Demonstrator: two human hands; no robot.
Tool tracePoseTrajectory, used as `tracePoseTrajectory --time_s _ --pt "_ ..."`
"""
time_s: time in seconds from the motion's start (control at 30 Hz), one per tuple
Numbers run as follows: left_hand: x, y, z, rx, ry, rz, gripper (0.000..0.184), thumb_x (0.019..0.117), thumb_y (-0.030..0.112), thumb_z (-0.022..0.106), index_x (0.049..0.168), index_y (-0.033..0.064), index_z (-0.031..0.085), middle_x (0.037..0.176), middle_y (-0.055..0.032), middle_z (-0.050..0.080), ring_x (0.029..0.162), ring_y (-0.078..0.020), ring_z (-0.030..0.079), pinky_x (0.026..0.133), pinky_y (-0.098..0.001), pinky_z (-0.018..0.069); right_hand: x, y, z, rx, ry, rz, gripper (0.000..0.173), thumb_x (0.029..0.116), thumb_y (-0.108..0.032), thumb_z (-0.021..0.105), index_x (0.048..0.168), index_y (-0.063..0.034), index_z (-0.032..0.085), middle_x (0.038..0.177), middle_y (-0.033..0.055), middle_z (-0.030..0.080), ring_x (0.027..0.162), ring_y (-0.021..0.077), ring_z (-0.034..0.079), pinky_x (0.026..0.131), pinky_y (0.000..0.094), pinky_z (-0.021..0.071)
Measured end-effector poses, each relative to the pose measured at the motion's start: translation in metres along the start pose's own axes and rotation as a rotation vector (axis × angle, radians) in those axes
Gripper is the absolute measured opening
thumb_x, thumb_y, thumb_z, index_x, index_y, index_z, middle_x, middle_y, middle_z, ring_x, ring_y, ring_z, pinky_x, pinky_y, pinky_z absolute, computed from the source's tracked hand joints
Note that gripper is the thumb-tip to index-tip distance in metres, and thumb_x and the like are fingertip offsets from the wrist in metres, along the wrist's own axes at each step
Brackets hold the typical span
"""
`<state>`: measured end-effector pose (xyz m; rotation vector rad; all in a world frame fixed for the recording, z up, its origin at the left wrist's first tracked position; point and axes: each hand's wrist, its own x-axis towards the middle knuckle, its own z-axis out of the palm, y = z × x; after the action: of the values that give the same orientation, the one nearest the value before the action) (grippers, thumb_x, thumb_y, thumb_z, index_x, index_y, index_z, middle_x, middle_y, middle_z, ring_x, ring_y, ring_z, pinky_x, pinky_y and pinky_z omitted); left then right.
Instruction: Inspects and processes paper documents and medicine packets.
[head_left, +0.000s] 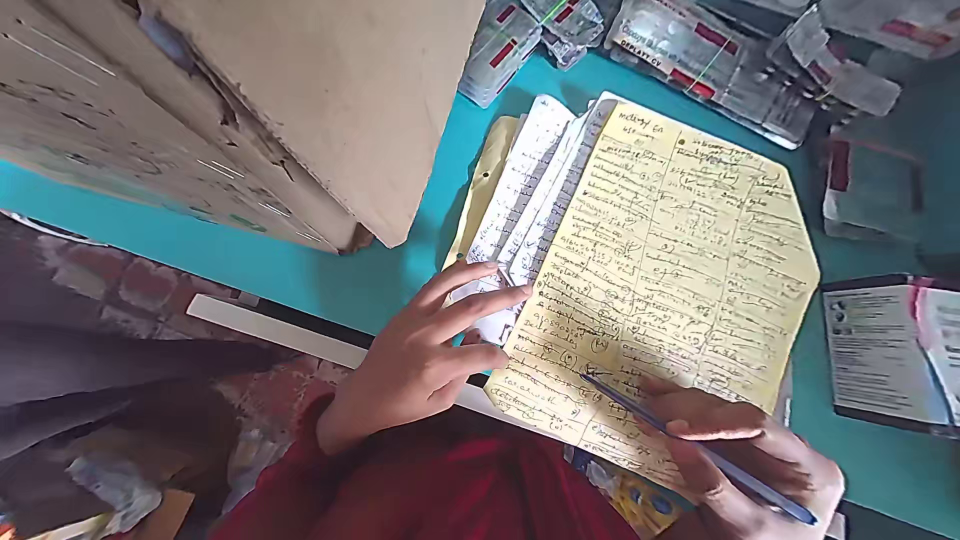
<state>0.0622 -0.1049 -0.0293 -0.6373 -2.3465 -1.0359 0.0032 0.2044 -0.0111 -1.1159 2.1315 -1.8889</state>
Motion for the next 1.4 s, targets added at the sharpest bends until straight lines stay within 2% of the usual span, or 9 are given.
tracePoseTrajectory --time_s 0.13,0.23,0.37,0.57,0.7,0.77,0.97,1.2,1.4 --pt "-0.0038 -0.0002 0.0016 0.007 0.053 0.016 0.026 0.0953 0.002 0.057 0.086 0.0154 0.078 0.126 -0.0089 0.069 0.139 -0.0263 0.047 0.121 -0.042 0.0298 0.0001 0.0003 -0.0004 0.013 -0.003 0.002 0.014 0.0972 -0.025 0.069 0.111 -0.025 0.072 0.103 -0.0153 0.073 0.1 0.0023 0.07 0.106 0.0315 0.0537" --pt "-0.0064 0.0018 0.0037 0.05 0.101 0.003 0.025 0.0947 0.003 0.058 0.087 0.0167 0.077 0.095 -0.0038 0.064 0.106 -0.0163 0.056 0.103 -0.0318 0.0391 0.0007 0.0003 -0.0001 0.038 -0.013 0.001 0.015 0.0972 -0.025 0.07 0.112 -0.0247 0.072 0.103 -0.0152 0.073 0.1 0.0024 0.07 0.106 0.0316 0.0531" --pt "-0.0084 0.0018 0.0046 0.055 0.12 0.022 0.025 0.0946 0.004 0.056 0.092 0.0165 0.077 0.084 -0.0024 0.06 0.088 -0.013 0.052 0.087 -0.0269 0.0385 0.0011 -0.0002 -0.0011 0.034 -0.031 -0.004 0.013 0.097 -0.027 0.069 0.11 -0.025 0.071 0.103 -0.0152 0.073 0.1 0.0021 0.07 0.108 0.032 0.0518" --pt "-0.0098 0.002 0.0048 0.069 0.136 0.016 0.025 0.0957 0.006 0.055 0.098 0.0181 0.078 0.084 -0.0022 0.058 0.088 -0.0131 0.052 0.088 -0.0287 0.0378 -0.0001 0.0009 -0.0033 0.02 -0.037 -0.004 0.014 0.0984 -0.03 0.068 0.11 -0.0242 0.071 0.101 -0.0142 0.073 0.099 0.0027 0.07 0.107 0.0333 0.0522" --pt "-0.0063 0.0056 0.005 0.082 0.188 -0.015 0.03 0.0959 0.005 0.052 0.118 0.0157 0.069 0.084 -0.0026 0.057 0.083 -0.013 0.051 0.086 -0.0266 0.0382 0.0004 -0.0015 -0.0029 0.022 -0.018 0.03 0.018 0.0972 -0.029 0.069 0.115 -0.0272 0.071 0.104 -0.0165 0.073 0.099 0.0022 0.07 0.105 0.0303 0.054" --pt "-0.0066 0.0049 0.0041 0.081 0.178 -0.008 0.033 0.0981 0.006 0.05 0.124 0.0203 0.066 0.088 -0.002 0.054 0.086 -0.0132 0.05 0.088 -0.027 0.0376 0.0011 -0.0023 -0.0022 0.03 -0.019 0.038 0.02 0.0972 -0.029 0.069 0.117 -0.0281 0.071 0.106 -0.017 0.073 0.099 0.0023 0.07 0.104 0.0292 0.0543" --pt "-0.0056 0.0019 0.0015 0.141 0.033 0.034 0.03 0.0944 0.006 0.051 0.091 0.0202 0.077 0.081 -0.0036 0.056 0.083 -0.0172 0.051 0.093 -0.0374 0.0353 0.0007 -0.0021 -0.0026 0.034 -0.005 0.044 0.02 0.0977 -0.031 0.068 0.117 -0.027 0.071 0.104 -0.0147 0.074 0.098 0.0048 0.071 0.103 0.0326 0.0551" --pt "-0.0081 0.0005 0.0013 0.102 0.048 0.045 0.028 0.0948 0.004 0.053 0.094 0.0184 0.076 0.081 -0.0047 0.056 0.083 -0.0181 0.053 0.097 -0.0402 0.0356 0.0004 -0.006 -0.0002 0.014 0.023 0.069 0.018 0.098 -0.031 0.068 0.115 -0.0263 0.072 0.103 -0.0149 0.074 0.097 0.0036 0.071 0.101 0.0303 0.0554" --pt "-0.0094 0.0017 -0.0009 0.033 0.084 0.048 0.022 0.0972 0.006 0.051 0.109 0.017 0.067 0.086 -0.0041 0.053 0.086 -0.0172 0.053 0.101 -0.0364 0.0373 0.0007 -0.0049 -0.0008 0.019 0.022 0.057 0.019 0.0981 -0.03 0.068 0.116 -0.0252 0.071 0.103 -0.0135 0.074 0.096 0.0044 0.071 0.1 0.031 0.056"
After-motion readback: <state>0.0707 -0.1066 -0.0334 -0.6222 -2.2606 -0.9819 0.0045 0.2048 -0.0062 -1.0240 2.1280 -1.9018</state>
